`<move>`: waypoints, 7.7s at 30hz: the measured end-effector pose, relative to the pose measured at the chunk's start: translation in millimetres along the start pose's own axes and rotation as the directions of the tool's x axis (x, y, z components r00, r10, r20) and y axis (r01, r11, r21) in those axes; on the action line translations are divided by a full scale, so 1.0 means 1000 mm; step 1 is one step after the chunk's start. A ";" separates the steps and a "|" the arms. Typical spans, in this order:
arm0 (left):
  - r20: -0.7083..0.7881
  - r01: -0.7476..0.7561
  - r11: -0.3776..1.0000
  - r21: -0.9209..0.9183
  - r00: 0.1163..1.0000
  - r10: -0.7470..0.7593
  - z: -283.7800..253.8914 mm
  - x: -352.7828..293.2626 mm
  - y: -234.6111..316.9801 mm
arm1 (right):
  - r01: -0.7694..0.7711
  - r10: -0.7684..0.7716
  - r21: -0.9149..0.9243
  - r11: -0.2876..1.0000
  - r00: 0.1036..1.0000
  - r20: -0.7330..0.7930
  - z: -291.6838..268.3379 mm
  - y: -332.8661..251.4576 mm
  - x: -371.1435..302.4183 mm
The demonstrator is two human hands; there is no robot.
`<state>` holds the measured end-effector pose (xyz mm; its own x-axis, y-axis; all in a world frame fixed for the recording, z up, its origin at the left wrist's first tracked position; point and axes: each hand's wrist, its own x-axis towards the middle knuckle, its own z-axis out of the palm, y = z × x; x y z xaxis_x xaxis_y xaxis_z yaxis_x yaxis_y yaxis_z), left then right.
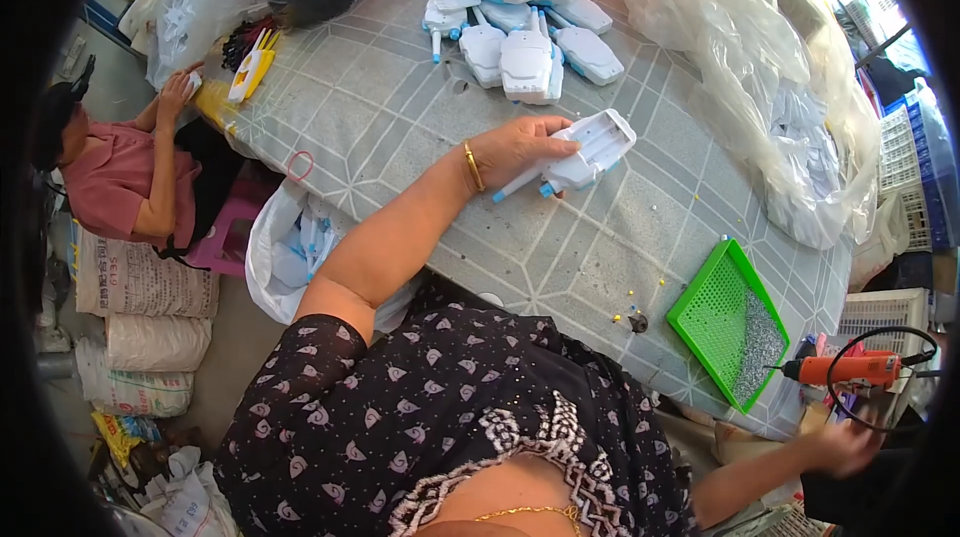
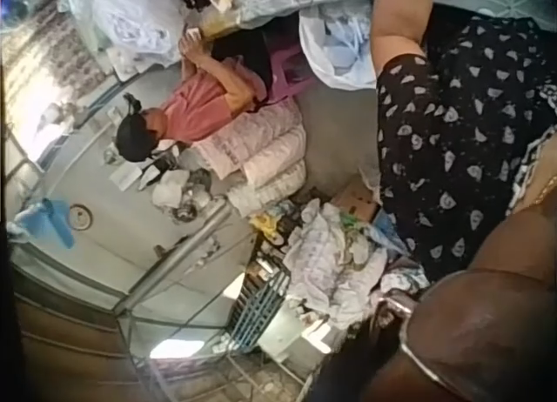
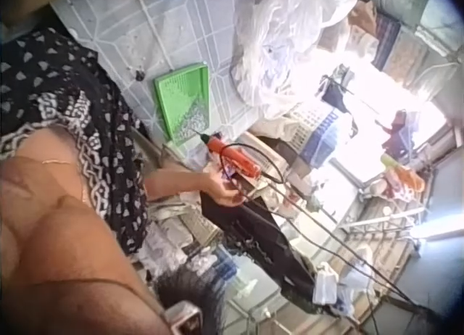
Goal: Assembling white plastic components using an electric screwdriver at a workbench.
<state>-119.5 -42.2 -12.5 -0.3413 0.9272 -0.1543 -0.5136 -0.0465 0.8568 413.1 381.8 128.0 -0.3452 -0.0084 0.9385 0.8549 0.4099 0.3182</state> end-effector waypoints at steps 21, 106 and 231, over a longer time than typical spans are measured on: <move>0.003 -0.059 0.996 0.072 0.998 0.059 0.001 0.019 -0.009 | 0.191 -0.797 0.982 -0.007 0.592 -0.121 -0.009 -0.767 0.181; 0.193 0.138 0.967 0.214 0.965 -0.180 0.023 -0.003 -0.006 | -0.249 -0.809 0.910 -0.333 0.571 -0.139 -0.014 -0.393 0.053; 0.129 -0.088 0.956 0.280 0.990 0.054 0.055 -0.008 -0.021 | -0.536 -0.717 0.834 -0.129 0.631 0.295 -0.059 -0.394 0.037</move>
<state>-62.5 -28.2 -1.7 -0.2645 0.9634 -0.0433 -0.2400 -0.0222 0.9705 86.1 166.1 45.2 -0.9454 -0.0303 0.3244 -0.2480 0.7127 -0.6562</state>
